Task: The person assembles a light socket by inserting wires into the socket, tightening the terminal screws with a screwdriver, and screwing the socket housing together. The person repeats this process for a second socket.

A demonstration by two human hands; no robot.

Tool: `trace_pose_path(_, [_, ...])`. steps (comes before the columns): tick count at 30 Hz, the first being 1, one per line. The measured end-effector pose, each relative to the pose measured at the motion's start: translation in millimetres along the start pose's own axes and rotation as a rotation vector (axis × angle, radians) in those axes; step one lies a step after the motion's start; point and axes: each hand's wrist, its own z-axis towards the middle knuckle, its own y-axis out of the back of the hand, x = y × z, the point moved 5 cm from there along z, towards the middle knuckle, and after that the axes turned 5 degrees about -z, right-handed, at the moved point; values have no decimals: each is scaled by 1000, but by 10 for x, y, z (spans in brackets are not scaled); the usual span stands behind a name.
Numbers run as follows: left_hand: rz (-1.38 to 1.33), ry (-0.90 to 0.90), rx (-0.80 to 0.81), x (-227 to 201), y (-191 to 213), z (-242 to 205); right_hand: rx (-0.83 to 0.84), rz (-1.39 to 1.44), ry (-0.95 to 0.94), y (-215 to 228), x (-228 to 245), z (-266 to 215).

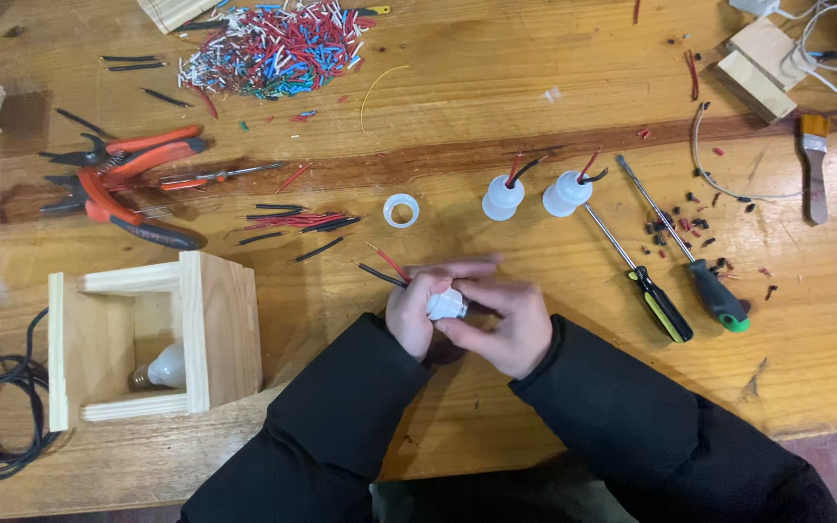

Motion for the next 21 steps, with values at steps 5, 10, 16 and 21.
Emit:
trace_pose_path(5, [59,-114,307,255,205,233,-128,-245,223,60,407,47])
trace_pose_path(10, [-15,-71,434,272,218,216,-38,149,-2,-18,95,-18])
trace_pose_path(16, [115,-154,440,218,188,213,94,467,-242,-75,145,49])
trace_pose_path(21, [11,-165,455,268,215,268,-182,-216,288,80,529,79])
